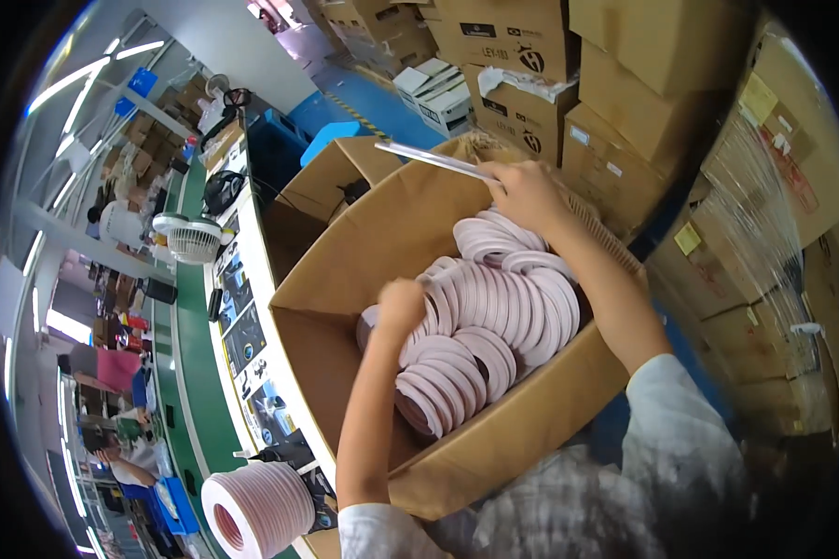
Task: Taking circular ring components from a cardboard box and stacking them onto a larger roll on a workbench.
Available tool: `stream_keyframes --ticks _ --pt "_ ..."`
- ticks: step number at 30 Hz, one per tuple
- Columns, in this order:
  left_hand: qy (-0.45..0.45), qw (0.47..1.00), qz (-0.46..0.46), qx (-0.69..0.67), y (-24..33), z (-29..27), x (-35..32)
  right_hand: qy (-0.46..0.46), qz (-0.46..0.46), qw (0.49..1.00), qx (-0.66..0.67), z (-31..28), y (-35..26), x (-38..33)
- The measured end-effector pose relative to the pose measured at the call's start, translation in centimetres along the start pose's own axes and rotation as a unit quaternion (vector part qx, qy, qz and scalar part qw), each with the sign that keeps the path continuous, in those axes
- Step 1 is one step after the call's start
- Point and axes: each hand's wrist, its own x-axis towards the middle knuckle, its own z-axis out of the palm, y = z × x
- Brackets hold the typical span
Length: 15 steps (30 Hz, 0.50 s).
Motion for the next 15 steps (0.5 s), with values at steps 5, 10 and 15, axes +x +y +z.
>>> stream_keyframes --ticks 5,10,15 --pt "0.067 0.926 -0.177 -0.326 -3.0 -7.8 -2.7 -0.038 0.007 0.996 0.08 -0.8 0.0 -0.1" --pt "0.047 0.752 -0.262 -0.603 -6.4 -5.5 -9.3 -0.165 0.06 0.962 0.207 -1.1 -1.8 -0.2" --pt "0.046 0.55 -0.335 -0.764 -5.8 -5.0 -11.7 -0.371 -0.022 0.905 0.208 -0.2 -4.0 -1.3"
